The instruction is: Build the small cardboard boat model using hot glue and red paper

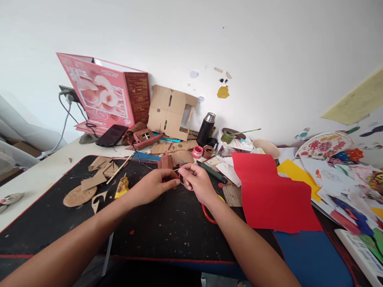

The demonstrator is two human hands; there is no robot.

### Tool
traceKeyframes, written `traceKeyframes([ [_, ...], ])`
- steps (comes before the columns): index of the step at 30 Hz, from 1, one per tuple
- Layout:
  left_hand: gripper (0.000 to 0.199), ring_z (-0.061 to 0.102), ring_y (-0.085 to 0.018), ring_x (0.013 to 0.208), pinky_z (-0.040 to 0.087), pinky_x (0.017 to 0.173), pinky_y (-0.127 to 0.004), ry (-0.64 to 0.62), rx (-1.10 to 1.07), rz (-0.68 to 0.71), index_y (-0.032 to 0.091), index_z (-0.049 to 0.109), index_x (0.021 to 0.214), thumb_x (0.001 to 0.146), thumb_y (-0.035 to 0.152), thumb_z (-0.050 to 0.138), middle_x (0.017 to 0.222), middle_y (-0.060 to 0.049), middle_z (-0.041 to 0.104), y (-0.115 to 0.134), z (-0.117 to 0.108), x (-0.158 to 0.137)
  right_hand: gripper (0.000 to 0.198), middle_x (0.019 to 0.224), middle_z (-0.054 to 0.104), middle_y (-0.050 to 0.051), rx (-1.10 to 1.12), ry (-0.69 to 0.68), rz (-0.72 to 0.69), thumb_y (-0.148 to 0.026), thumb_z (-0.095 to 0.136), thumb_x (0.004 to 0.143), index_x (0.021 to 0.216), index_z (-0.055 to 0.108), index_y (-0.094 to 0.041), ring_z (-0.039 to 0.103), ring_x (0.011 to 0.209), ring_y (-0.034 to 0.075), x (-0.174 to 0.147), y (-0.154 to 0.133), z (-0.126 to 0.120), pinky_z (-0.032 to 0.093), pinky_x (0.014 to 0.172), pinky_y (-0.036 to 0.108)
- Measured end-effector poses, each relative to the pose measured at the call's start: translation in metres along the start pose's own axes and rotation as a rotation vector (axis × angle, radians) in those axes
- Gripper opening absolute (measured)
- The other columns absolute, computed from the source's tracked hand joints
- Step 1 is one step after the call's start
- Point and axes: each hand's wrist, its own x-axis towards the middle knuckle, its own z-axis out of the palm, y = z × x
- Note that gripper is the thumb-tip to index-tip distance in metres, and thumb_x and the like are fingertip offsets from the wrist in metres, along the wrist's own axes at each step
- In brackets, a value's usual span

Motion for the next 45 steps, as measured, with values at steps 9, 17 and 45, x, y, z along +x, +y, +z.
traceKeyframes([
  [9, 0.039, 0.067, -0.023, 0.083, 0.050, 0.076, -0.033, 0.073, 0.034, 0.009, 0.024, 0.075, 0.094, 0.098, 0.058, 0.057, 0.086, -0.001, 0.075, -0.005, 0.003, -0.003, 0.044, 0.052, 0.050, -0.009, 0.035, -0.003, 0.005, -0.060, 0.086, 0.081, 0.088, 0.066, -0.021, 0.038, 0.044, 0.008, 0.001, 0.001, 0.001, 0.025, 0.044, 0.024],
  [17, 0.044, 0.065, -0.022, 0.080, 0.050, 0.075, -0.033, 0.085, -0.029, -0.003, 0.022, 0.072, 0.089, 0.097, 0.063, 0.057, 0.082, -0.001, 0.071, -0.005, 0.002, -0.001, 0.045, 0.052, 0.049, -0.010, 0.040, -0.013, 0.003, -0.061, 0.087, 0.081, 0.088, 0.066, -0.021, 0.038, 0.044, 0.008, 0.003, 0.002, 0.004, 0.026, 0.044, 0.024],
  [45, 0.031, 0.071, -0.021, 0.079, 0.050, 0.072, -0.030, -0.014, 0.200, 0.007, 0.025, 0.074, 0.092, 0.098, 0.049, 0.055, 0.090, -0.001, 0.079, -0.006, -0.015, -0.026, 0.043, 0.061, 0.055, -0.008, -0.238, -0.174, -0.001, -0.063, 0.078, 0.088, 0.094, 0.065, -0.022, 0.046, 0.049, 0.011, 0.009, 0.003, -0.007, 0.037, 0.048, 0.026],
])
